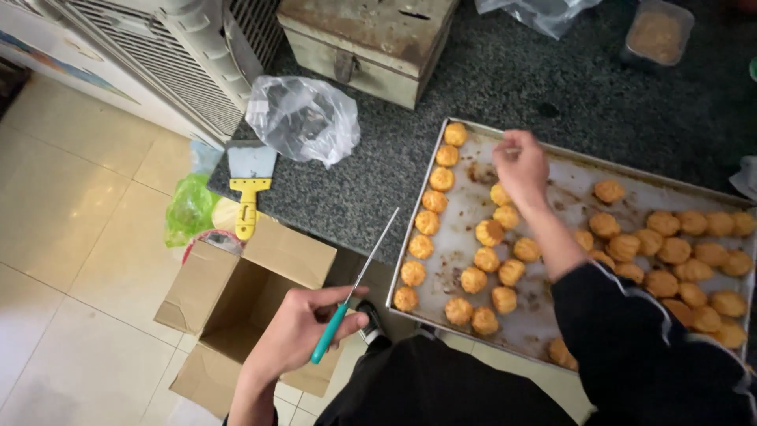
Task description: The person uses a bench scraper to separate and gather small round pastries on a baking tray, then switches to scissors to cut each pastry individually. The cut pastries remain on the tray as the person continues the process.
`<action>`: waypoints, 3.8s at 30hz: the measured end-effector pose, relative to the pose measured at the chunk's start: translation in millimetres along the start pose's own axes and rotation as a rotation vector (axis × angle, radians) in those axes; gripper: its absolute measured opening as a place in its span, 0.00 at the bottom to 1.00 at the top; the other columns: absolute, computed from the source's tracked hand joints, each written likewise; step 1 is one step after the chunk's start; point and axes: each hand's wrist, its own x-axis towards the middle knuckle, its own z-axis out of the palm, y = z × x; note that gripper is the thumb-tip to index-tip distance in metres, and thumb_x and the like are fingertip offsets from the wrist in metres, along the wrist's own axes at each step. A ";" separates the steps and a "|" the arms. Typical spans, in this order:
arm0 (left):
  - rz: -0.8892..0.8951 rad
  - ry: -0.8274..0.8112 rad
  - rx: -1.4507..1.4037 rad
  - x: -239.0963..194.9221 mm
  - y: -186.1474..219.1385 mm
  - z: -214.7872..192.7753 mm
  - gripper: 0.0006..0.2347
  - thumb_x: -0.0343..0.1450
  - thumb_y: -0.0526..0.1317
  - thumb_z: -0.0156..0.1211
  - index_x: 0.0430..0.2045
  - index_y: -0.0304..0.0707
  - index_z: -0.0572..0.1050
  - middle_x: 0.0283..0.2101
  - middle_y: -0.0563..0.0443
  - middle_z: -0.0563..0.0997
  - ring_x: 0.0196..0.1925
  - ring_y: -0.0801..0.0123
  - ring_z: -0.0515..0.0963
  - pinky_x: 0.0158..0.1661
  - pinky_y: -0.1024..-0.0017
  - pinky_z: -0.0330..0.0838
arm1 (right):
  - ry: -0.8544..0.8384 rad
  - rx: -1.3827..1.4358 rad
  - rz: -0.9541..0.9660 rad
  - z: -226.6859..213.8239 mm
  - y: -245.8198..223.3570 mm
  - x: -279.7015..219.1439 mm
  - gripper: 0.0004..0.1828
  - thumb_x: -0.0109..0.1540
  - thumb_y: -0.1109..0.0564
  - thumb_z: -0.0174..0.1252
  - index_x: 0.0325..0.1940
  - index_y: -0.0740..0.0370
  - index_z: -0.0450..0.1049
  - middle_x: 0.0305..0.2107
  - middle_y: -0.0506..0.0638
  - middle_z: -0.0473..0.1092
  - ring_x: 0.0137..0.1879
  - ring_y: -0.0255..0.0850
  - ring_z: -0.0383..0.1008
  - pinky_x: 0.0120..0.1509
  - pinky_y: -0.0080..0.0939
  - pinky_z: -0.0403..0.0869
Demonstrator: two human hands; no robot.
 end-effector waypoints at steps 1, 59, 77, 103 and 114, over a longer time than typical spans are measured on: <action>0.005 -0.001 0.000 0.9 0.8 3.9 0.21 0.70 0.45 0.80 0.55 0.33 0.92 0.25 0.60 0.80 0.26 0.80 0.67 0.27 0.75 0.69 | 0.004 -0.001 -0.002 -14.5 -10.0 -24.4 0.18 0.65 0.48 0.66 0.59 0.48 0.83 0.46 0.45 0.84 0.48 0.42 0.84 0.60 0.44 0.77; 0.096 -0.350 0.002 -38.9 -27.7 54.8 0.21 0.70 0.38 0.80 0.60 0.38 0.88 0.18 0.45 0.84 0.20 0.71 0.84 0.24 0.77 0.78 | -0.854 1.419 0.461 -116.6 -85.2 -245.2 0.32 0.79 0.40 0.48 0.84 0.57 0.67 0.59 0.60 0.81 0.56 0.49 0.87 0.59 0.42 0.87; 0.103 -0.352 0.024 -43.3 -31.4 36.9 0.22 0.70 0.39 0.81 0.60 0.38 0.88 0.17 0.45 0.84 0.21 0.69 0.86 0.26 0.77 0.79 | -0.796 1.348 0.370 -102.3 -91.5 -251.1 0.30 0.78 0.46 0.53 0.82 0.60 0.67 0.56 0.67 0.80 0.53 0.55 0.87 0.59 0.50 0.89; 0.080 -0.324 0.054 -34.1 -43.9 25.5 0.24 0.70 0.39 0.81 0.62 0.33 0.85 0.17 0.44 0.84 0.20 0.69 0.86 0.27 0.76 0.79 | -0.714 1.252 0.439 -107.4 -122.3 -247.2 0.28 0.79 0.45 0.50 0.79 0.60 0.72 0.53 0.63 0.82 0.54 0.54 0.87 0.63 0.53 0.87; 0.023 -0.269 0.244 -35.5 -25.7 35.5 0.23 0.67 0.47 0.81 0.59 0.48 0.89 0.19 0.50 0.85 0.25 0.68 0.88 0.38 0.70 0.82 | -0.727 1.185 0.477 -111.5 -128.6 -254.1 0.25 0.78 0.45 0.52 0.74 0.60 0.76 0.53 0.65 0.83 0.51 0.54 0.88 0.61 0.53 0.87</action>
